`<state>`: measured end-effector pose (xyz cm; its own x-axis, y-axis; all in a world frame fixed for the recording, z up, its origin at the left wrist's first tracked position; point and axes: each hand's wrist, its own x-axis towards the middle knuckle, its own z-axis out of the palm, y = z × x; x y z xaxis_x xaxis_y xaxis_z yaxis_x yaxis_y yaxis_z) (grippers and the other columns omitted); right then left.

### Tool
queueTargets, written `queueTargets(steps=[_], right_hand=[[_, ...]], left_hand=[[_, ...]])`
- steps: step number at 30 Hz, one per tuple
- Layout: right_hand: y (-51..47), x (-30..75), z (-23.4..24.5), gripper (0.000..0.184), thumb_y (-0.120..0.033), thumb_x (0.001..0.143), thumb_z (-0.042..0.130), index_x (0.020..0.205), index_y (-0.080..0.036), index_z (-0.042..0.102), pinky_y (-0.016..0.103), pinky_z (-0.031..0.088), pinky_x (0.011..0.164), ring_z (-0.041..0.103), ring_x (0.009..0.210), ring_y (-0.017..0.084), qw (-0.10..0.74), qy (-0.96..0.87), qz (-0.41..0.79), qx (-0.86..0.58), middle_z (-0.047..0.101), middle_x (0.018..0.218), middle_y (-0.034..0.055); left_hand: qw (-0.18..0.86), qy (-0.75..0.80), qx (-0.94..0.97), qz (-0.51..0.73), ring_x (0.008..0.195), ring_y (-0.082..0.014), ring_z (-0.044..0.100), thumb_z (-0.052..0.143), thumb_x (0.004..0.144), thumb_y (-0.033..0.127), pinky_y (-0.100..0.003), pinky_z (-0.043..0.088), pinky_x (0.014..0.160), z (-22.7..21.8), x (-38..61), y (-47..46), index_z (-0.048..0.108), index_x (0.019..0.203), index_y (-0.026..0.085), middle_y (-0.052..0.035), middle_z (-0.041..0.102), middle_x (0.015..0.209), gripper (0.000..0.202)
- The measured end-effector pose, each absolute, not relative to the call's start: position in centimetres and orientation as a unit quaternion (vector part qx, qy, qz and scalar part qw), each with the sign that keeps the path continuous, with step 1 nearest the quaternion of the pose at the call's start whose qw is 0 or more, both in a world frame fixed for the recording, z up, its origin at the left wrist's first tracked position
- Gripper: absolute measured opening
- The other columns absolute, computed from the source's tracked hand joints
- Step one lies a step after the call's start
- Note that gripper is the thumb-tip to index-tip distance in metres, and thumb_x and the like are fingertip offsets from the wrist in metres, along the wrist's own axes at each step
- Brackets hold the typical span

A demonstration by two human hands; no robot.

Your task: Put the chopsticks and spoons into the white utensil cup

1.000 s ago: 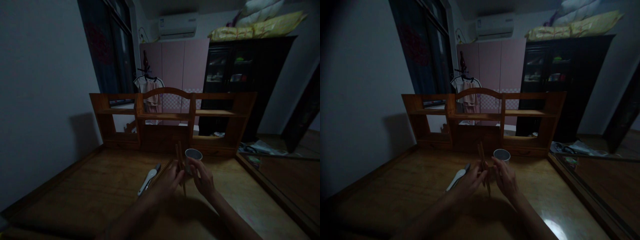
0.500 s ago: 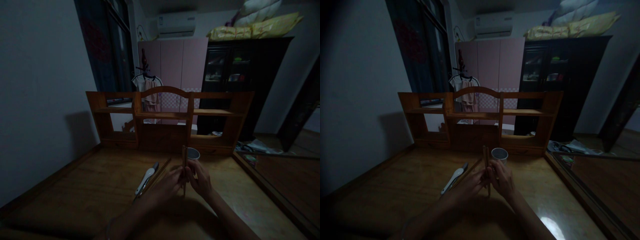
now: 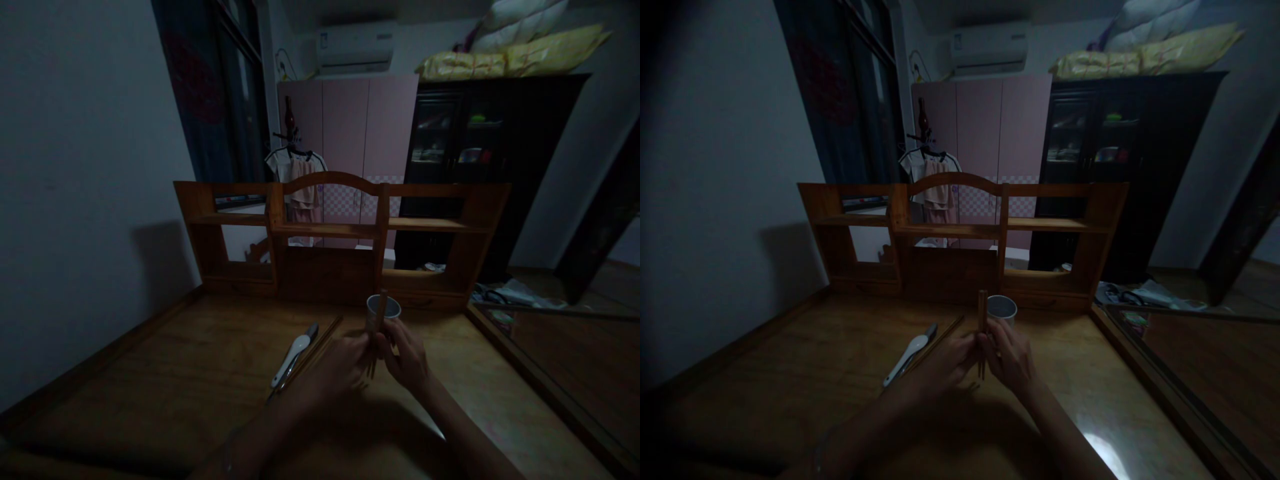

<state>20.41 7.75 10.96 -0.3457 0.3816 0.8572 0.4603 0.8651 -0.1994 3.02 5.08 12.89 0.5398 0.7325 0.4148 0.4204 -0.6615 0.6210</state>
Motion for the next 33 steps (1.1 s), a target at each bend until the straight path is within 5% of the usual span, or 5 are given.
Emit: queueTargets(steps=[6,10,15,25,33], right_hand=[[7.5,20.1,11.0,0.016,-0.016,0.09,0.052,0.105,-0.019,0.054,0.028,0.041,0.063,0.052,0.068,0.016,0.546,-0.787,-0.025,-0.287,0.054,0.082,0.0041],[7.4,19.5,11.9,0.006,-0.022,0.091,0.054,0.094,-0.019,0.058,0.028,0.042,0.065,0.053,0.071,0.017,0.565,-0.759,0.098,-0.309,0.054,0.081,0.0035],[8.2,19.9,13.0,0.013,-0.03,0.089,0.059,0.086,-0.018,0.065,0.028,0.043,0.068,0.056,0.079,0.019,0.552,-0.733,0.27,-0.292,0.059,0.086,0.0046],[8.8,20.3,13.1,0.012,-0.03,0.081,0.068,0.081,-0.018,0.07,0.028,0.043,0.068,0.057,0.08,0.019,0.527,-0.721,0.339,-0.296,0.061,0.085,0.0035],[8.8,20.4,13.0,0.018,-0.034,0.078,0.072,0.077,-0.018,0.064,0.024,0.039,0.052,0.051,0.057,0.012,0.502,-0.698,0.414,-0.299,0.056,0.068,-0.0012]], left_hand=[[0.266,0.346,0.836,0.332,0.087,-0.0189,0.066,0.044,0.093,0.026,-0.024,0.047,0.073,12.8,2.8,6.0,0.059,0.109,0.019,-0.0065,0.069,0.1,0.023],[0.285,0.344,0.837,0.317,0.086,-0.0186,0.066,0.055,0.088,0.026,-0.022,0.047,0.07,13.3,2.2,6.9,0.062,0.105,0.02,-0.003,0.071,0.097,0.02],[0.303,0.339,0.833,0.315,0.091,-0.0189,0.065,0.058,0.086,0.027,-0.023,0.046,0.077,13.4,2.0,7.3,0.065,0.102,0.021,-0.0009,0.071,0.102,0.019],[0.332,0.335,0.822,0.319,0.086,-0.0172,0.066,0.067,0.079,0.027,-0.02,0.044,0.076,13.3,2.1,7.1,0.071,0.093,0.022,0.0026,0.073,0.093,0.015],[0.334,0.34,0.816,0.328,0.078,-0.0153,0.067,0.07,0.076,0.029,-0.019,0.044,0.071,13.2,1.8,6.8,0.074,0.089,0.022,0.003,0.074,0.088,0.015]])
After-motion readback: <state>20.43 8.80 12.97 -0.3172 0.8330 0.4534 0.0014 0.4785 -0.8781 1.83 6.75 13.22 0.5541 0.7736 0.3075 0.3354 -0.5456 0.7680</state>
